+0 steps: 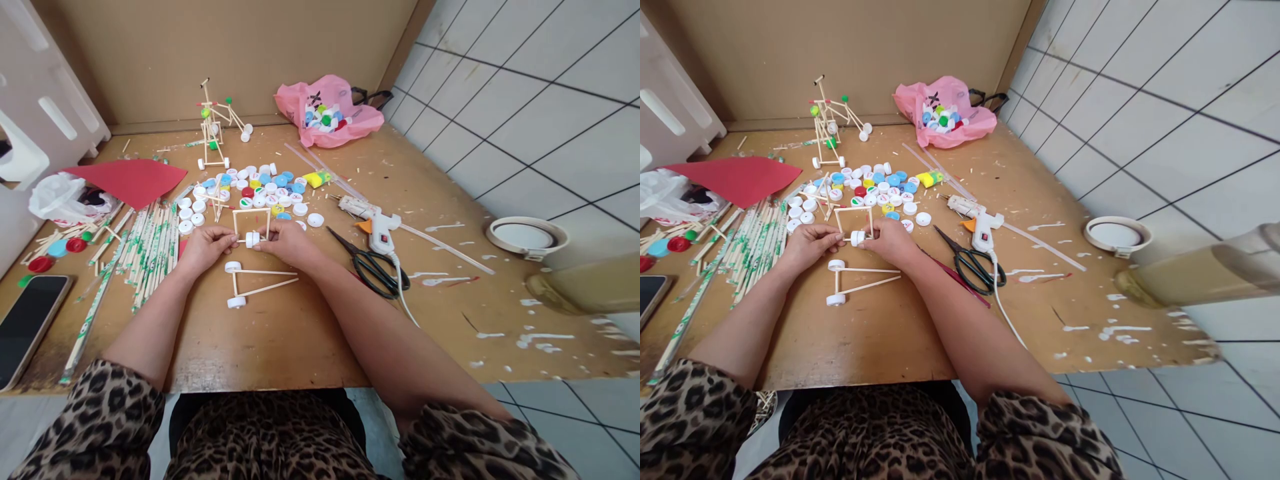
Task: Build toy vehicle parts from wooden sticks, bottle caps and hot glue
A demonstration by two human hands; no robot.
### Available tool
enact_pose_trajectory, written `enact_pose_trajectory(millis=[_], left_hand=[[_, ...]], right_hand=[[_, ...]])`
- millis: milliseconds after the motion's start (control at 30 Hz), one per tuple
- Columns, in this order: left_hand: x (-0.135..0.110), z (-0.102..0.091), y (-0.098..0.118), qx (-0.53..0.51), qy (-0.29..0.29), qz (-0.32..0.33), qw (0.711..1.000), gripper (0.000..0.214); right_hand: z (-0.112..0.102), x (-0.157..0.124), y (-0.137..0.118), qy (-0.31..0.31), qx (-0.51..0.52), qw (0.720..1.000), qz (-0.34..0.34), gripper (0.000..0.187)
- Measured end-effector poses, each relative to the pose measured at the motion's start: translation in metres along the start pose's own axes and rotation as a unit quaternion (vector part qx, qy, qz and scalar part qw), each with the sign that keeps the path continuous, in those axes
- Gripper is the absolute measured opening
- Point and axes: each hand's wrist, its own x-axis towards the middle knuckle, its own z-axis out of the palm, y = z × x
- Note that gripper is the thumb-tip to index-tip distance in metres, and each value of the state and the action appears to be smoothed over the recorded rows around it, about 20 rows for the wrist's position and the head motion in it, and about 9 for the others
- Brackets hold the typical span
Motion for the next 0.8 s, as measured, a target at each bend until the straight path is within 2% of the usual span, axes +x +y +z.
enact_pose_trajectory(millis=[433,800], left_hand=[[-0.0006,-0.0004,0.0010,0.008,-0.001,0.002,1.000,0.030],[-0.0004,0.0012,0.0006,-0.005,0.000,0.006,1.000,0.032]], right_hand=[[0.0003,-0.0004,-0.0026,-0.003,-0.003,0.999,0.032,0.017],[-0.0012,-0.0011,-0.0039,-0.004,-0.019,0.999,0.030,0.016]])
